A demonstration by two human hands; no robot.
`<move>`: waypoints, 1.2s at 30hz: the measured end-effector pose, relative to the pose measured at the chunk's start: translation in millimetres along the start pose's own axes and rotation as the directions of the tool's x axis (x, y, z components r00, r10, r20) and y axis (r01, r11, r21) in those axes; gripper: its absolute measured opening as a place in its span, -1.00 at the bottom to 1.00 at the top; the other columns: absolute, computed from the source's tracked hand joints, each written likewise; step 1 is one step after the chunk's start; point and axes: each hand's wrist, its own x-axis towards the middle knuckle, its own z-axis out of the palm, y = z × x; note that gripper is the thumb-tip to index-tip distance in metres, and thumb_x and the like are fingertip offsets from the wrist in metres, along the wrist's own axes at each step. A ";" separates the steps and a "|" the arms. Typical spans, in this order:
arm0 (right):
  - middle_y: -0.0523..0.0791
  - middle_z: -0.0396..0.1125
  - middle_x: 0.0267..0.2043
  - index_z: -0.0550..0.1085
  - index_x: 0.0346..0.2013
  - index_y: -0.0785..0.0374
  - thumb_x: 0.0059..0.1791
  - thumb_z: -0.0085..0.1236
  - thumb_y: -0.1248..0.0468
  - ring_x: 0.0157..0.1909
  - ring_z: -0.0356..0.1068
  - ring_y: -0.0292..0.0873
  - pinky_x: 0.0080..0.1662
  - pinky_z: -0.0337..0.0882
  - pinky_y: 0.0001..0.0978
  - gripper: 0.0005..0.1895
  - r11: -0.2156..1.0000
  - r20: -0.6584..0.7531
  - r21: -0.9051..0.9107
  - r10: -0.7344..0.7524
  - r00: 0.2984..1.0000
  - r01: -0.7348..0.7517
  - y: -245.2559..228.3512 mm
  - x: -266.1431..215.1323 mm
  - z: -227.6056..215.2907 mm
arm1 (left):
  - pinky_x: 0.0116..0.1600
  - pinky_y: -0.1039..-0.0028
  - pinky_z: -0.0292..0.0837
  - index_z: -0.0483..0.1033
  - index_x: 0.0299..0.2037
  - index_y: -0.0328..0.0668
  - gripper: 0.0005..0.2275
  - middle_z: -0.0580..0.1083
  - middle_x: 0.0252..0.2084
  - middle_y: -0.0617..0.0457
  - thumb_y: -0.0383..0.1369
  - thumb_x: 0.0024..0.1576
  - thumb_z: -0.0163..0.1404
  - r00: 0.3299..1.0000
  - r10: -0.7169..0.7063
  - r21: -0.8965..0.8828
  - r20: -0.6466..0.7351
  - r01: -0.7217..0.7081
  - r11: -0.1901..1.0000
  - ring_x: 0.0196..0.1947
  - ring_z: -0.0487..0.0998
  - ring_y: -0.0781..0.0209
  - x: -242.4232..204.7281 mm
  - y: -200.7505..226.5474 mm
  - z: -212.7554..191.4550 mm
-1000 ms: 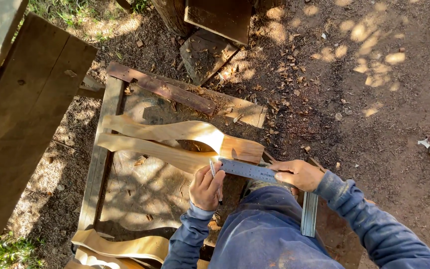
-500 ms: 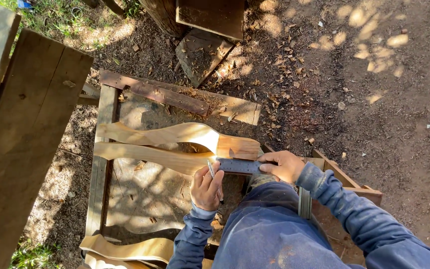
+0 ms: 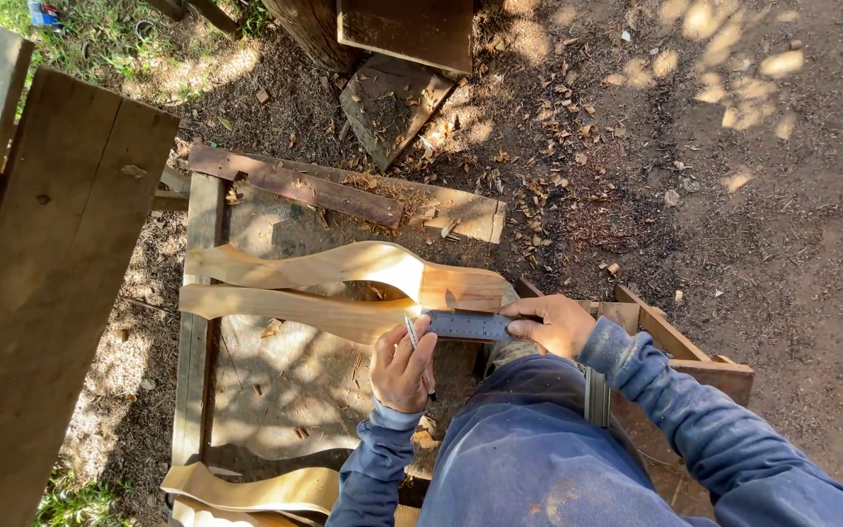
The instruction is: Measuring and marking wooden furniture legs with a square and pencil for precision cutting or assembly.
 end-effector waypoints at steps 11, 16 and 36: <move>-0.18 0.52 -0.40 0.60 0.05 0.11 -0.02 0.21 0.25 -0.64 0.31 -0.33 -0.50 0.39 -0.42 -0.67 1.000 -0.027 -0.007 0.000 1.000 -0.001 -10.4 -4.4 -0.2 | 0.00 0.34 0.53 0.57 -0.07 -0.17 -0.79 0.56 0.12 0.02 -0.49 0.09 0.16 1.000 -0.012 0.013 -0.020 0.012 1.000 0.02 0.54 0.01 -2.2 -1.6 3.9; -0.09 0.48 -0.44 0.61 0.07 0.08 0.00 0.23 0.23 -0.61 0.31 -0.29 -0.46 0.38 -0.36 -0.67 0.998 -0.043 -0.005 0.059 0.997 -0.060 -9.9 -5.7 0.4 | -0.07 0.34 0.43 0.57 -0.01 -0.24 -0.74 0.63 -0.06 0.07 -0.40 0.10 0.12 0.989 -0.106 -0.113 0.105 0.118 0.987 -0.18 0.51 0.18 -29.3 -22.6 13.6; -0.12 0.58 -0.13 0.57 0.03 0.10 -0.05 0.19 0.17 -0.09 0.57 -0.19 0.02 0.49 -0.33 -0.65 0.979 -0.071 -0.136 -0.160 0.984 0.150 -8.1 -4.5 4.6 | -0.25 0.46 0.46 0.59 -0.26 -0.27 -0.88 0.48 -0.37 -0.06 -0.53 0.01 0.16 0.838 -0.198 -0.417 0.508 0.441 0.795 -0.37 0.55 0.14 78.4 22.9 8.9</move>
